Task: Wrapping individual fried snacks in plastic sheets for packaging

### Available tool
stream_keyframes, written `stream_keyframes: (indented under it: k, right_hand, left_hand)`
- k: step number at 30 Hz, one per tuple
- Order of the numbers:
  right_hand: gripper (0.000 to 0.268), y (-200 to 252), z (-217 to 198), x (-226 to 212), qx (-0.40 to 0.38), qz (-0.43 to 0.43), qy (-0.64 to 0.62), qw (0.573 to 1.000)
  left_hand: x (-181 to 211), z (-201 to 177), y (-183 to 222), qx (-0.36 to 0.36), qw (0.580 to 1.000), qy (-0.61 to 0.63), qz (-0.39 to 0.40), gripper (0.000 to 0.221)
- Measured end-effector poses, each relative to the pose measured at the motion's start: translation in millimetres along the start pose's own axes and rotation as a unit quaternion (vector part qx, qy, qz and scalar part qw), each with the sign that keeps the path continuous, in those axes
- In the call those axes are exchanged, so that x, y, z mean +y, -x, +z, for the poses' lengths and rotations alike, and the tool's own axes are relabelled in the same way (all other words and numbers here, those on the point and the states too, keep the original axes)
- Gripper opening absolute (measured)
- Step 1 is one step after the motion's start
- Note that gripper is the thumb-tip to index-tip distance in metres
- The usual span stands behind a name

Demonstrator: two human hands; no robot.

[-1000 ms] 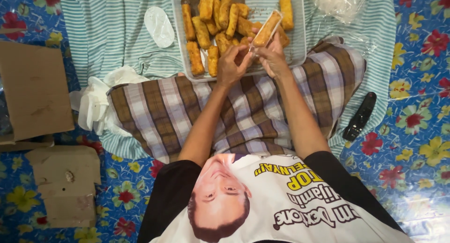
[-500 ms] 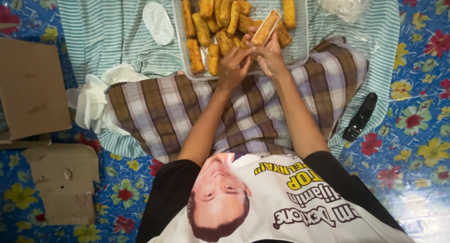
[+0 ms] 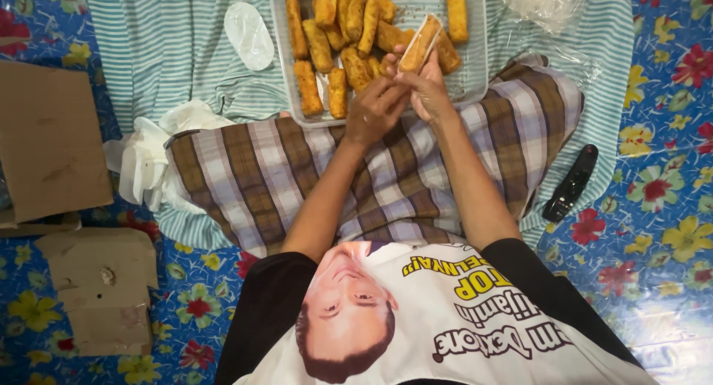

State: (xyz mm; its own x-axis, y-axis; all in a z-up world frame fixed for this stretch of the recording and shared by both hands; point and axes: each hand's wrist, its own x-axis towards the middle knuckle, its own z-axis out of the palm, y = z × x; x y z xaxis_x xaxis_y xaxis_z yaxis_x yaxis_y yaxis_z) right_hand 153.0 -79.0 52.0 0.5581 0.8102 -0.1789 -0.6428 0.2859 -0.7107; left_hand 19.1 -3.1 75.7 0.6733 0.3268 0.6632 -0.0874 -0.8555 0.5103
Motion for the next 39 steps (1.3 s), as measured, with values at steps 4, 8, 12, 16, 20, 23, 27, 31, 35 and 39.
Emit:
stream_keyframes:
  k: [4,8,12,16,20,23,27,31,35,39]
  right_hand:
    - [0.069,2.8,11.6,-12.7,0.018,0.027,-0.016,0.999]
    - [0.028,1.1,14.8,-13.8,-0.035,0.005,-0.025,0.999]
    - [0.026,2.3,15.6,-10.3,-0.025,-0.009,-0.010,1.000]
    - [0.029,4.0,21.8,-12.7,-0.015,-0.003,0.022,1.000]
    - [0.028,8.2,30.1,-17.6,-0.021,-0.008,0.083,0.996]
    - [0.028,6.4,24.1,-15.2,-0.019,0.006,0.080,0.997]
    - [0.034,10.3,32.3,-14.6,-0.050,-0.001,0.080,0.996]
    - [0.033,8.4,19.4,-3.3,-0.036,0.012,0.080,0.996]
    - [0.043,10.6,19.3,-8.9,0.010,0.088,0.093,0.992]
    - [0.044,13.2,23.2,-15.0,-0.017,0.099,0.149,0.984]
  left_hand:
    - [-3.8,1.0,-0.1,-0.021,0.999,0.045,-0.005,0.020]
    - [-13.6,7.6,5.9,-0.009,0.995,0.093,-0.043,0.022]
    - [-10.2,-1.1,2.7,-0.019,0.986,0.146,-0.076,0.016]
    - [-22.8,9.5,12.6,-0.031,0.988,0.119,-0.088,0.015]
    - [-28.4,12.9,14.6,-0.022,0.983,0.143,-0.114,0.012]
    - [-30.9,12.0,14.2,-0.028,0.972,0.183,-0.141,0.013]
    - [-39.7,16.4,16.8,-0.015,0.950,0.251,-0.185,0.007]
    - [-47.7,25.5,26.8,-0.017,0.941,0.256,-0.219,0.012]
    - [-44.6,14.5,20.9,-0.035,0.899,0.321,-0.295,0.025]
    - [-30.5,-3.2,8.2,-0.050,0.873,0.352,-0.334,0.027]
